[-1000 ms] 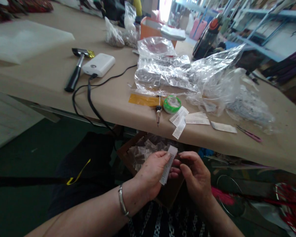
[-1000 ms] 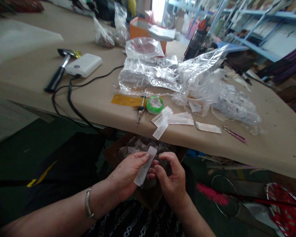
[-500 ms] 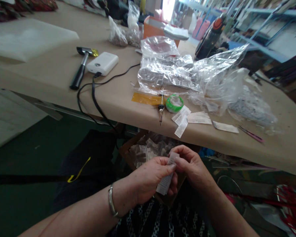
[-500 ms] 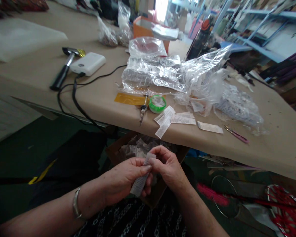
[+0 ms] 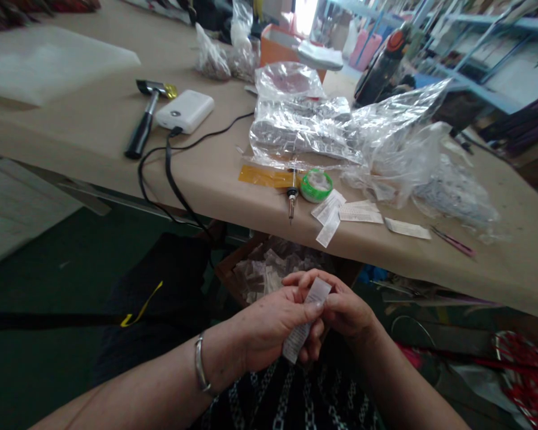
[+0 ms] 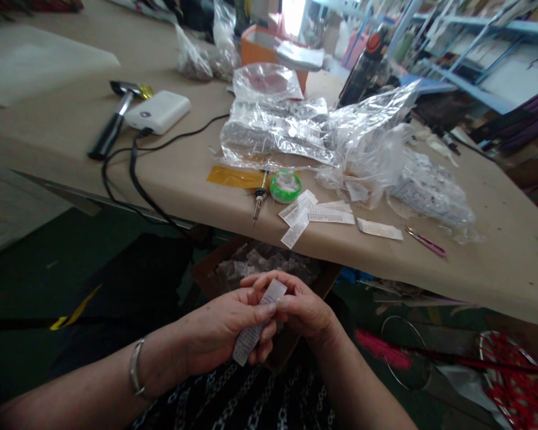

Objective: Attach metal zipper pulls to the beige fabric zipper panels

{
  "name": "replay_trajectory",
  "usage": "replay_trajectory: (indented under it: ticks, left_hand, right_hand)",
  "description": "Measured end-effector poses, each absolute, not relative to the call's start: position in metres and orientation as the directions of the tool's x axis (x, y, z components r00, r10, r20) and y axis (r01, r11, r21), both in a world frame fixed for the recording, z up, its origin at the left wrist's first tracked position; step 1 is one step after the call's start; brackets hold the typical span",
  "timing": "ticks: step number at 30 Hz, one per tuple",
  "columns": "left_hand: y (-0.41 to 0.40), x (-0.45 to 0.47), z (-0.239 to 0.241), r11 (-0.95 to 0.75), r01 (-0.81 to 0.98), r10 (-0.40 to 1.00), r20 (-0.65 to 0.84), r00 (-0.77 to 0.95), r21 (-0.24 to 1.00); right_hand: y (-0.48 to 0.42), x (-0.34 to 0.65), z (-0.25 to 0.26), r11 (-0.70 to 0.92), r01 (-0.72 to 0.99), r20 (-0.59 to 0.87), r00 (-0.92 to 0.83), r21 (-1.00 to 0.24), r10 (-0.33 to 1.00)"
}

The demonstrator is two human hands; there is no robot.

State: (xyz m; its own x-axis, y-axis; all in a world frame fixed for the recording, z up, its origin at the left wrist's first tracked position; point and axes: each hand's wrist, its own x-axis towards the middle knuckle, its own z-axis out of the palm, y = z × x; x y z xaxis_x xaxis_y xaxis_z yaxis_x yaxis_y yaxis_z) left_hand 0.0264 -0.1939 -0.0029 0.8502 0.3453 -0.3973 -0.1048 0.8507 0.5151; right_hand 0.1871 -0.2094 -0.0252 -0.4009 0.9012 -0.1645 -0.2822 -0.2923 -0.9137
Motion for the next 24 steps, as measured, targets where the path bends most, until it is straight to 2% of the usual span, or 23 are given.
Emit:
replay_trajectory:
  ticks: [2,5,8,10,15,24]
  left_hand:
    - [-0.192,0.026,-0.001,0.845,-0.131,0.385,-0.419,0.822,0.519]
    - [-0.191,0.024,0.003,0.841,-0.150,0.428,-0.469,0.773,0.520]
    - [-0.191,0.024,0.004,0.846,-0.128,0.417,-0.491,0.765,0.518]
    - [-0.193,0.024,0.003,0.844,-0.118,0.417,-0.504,0.756,0.523]
    - [-0.196,0.025,-0.002,0.839,-0.136,0.426,-0.483,0.765,0.526]
    - [-0.196,0.024,-0.008,0.846,-0.134,0.417,-0.484,0.769,0.517]
  right_hand:
    - [-0.212,0.188,-0.021,-0.210,-0.173,-0.155,-0.285,-0.962,0.946]
    - [-0.218,0.190,-0.014,-0.012,0.164,-0.024,-0.073,-0.986,0.997]
    - [-0.224,0.190,-0.006,0.174,0.509,0.166,-0.062,-0.843,0.984]
    - [-0.226,0.188,-0.004,0.244,0.615,0.232,-0.100,-0.750,0.968]
    - [-0.228,0.186,-0.005,0.281,0.677,0.270,-0.124,-0.681,0.955]
    - [-0.231,0.184,-0.011,0.248,0.661,0.259,-0.083,-0.708,0.962]
